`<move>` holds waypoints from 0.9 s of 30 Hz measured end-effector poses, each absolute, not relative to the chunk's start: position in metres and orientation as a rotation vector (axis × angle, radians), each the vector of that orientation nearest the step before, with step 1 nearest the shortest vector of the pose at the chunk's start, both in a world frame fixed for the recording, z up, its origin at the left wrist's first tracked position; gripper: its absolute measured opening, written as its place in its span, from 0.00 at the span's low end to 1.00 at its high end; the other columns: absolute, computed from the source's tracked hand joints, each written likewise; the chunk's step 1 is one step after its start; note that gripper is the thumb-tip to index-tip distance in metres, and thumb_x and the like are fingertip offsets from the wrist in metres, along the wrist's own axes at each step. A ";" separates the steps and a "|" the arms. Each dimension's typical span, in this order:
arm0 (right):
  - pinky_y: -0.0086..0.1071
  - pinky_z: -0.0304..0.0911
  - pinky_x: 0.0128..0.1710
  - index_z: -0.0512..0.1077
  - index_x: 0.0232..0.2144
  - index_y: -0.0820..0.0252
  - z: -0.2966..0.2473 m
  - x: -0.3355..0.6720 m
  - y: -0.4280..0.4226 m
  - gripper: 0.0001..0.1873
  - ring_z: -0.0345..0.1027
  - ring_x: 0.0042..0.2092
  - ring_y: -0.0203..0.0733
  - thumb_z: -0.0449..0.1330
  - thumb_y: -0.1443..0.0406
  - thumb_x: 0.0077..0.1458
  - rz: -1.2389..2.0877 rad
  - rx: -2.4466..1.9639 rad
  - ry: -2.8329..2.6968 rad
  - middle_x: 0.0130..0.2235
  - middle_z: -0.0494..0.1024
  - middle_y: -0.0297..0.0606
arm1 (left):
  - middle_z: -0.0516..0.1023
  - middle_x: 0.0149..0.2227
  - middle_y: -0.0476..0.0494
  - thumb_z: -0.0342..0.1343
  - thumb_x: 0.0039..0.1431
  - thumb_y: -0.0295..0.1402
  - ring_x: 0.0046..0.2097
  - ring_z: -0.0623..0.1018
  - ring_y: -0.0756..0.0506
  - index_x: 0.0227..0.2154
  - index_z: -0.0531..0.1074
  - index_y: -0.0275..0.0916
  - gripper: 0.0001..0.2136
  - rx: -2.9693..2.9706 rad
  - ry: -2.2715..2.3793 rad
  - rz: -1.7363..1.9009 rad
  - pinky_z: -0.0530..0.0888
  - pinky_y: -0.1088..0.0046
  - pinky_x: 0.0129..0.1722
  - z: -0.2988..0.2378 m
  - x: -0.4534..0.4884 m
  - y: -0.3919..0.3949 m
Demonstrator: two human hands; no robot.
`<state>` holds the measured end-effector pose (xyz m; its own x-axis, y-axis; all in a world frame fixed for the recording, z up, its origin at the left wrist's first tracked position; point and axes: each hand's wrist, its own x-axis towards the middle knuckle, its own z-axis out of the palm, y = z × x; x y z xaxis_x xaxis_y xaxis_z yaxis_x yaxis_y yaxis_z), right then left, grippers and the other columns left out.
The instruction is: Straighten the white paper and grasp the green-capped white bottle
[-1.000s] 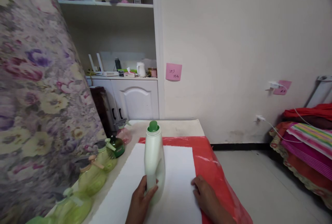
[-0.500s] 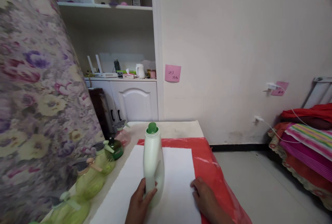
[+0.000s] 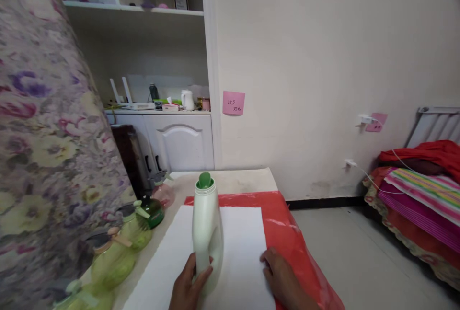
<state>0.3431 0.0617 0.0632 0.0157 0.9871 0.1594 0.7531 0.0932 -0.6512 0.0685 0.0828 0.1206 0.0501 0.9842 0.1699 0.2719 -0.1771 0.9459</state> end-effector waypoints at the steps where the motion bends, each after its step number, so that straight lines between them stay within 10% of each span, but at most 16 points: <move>1: 0.31 0.63 0.41 0.70 0.39 0.57 0.064 0.343 0.062 0.17 0.70 0.39 0.40 0.50 0.74 0.48 0.512 -1.712 -1.788 0.39 0.73 0.38 | 0.82 0.40 0.44 0.58 0.51 0.47 0.44 0.78 0.37 0.38 0.74 0.41 0.17 1.553 1.305 1.177 0.73 0.67 0.43 0.120 0.068 0.083; 27: 0.30 0.64 0.42 0.71 0.39 0.57 0.074 0.342 0.060 0.17 0.71 0.40 0.40 0.52 0.74 0.47 0.509 -1.735 -1.782 0.40 0.74 0.38 | 0.83 0.40 0.43 0.60 0.48 0.47 0.46 0.78 0.35 0.38 0.75 0.41 0.18 1.537 1.341 1.205 0.75 0.65 0.43 0.123 0.069 0.083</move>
<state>0.3415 0.0599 0.0738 0.0281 0.9886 0.1481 0.7609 0.0750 -0.6445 0.0686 0.0826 0.1235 0.0058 0.9852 0.1714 0.2750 -0.1663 0.9470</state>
